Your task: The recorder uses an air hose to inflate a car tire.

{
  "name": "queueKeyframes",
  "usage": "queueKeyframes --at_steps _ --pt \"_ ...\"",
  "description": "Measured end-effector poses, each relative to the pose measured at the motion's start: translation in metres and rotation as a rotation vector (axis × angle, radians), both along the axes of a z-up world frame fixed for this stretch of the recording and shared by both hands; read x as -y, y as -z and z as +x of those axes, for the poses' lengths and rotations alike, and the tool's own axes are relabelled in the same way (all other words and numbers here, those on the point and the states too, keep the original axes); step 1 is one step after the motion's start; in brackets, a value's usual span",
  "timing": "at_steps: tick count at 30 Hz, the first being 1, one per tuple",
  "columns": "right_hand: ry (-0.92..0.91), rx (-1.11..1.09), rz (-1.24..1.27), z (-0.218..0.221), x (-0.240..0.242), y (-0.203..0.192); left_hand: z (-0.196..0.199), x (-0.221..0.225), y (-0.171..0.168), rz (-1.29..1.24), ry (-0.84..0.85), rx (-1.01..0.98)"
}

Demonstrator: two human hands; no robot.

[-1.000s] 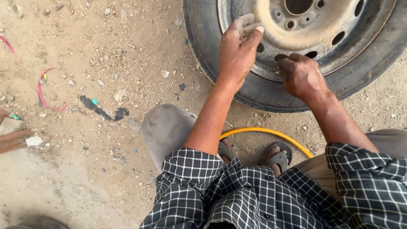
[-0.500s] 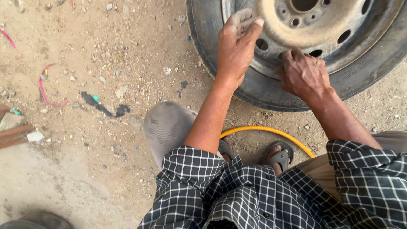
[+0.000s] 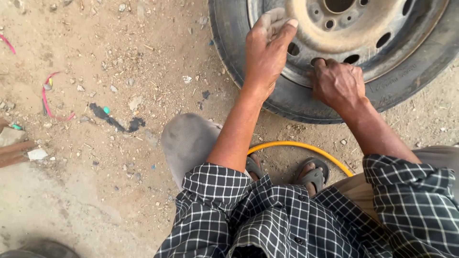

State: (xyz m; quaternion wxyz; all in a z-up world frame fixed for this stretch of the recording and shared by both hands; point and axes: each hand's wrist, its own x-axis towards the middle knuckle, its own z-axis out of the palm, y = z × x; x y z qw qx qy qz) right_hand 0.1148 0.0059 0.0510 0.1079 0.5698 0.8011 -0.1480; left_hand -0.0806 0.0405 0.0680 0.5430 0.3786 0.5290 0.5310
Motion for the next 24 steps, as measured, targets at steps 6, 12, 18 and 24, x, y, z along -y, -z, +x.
queueKeyframes --at_steps 6,12,18,24 --pt "-0.019 -0.03 0.098 0.004 0.001 0.007 -0.003 -0.003 -0.001 -0.015 -0.009 -0.028" --pt "0.074 0.057 -0.094 -0.009 -0.004 -0.023 -0.005 -0.004 -0.001 0.037 -0.034 0.004" --pt "0.047 0.048 -0.048 -0.009 -0.004 -0.022 -0.01 -0.003 -0.002 0.02 -0.076 0.015" --pt "0.028 0.057 -0.068 -0.004 -0.004 -0.01 -0.009 -0.004 -0.001 0.005 -0.078 0.026"
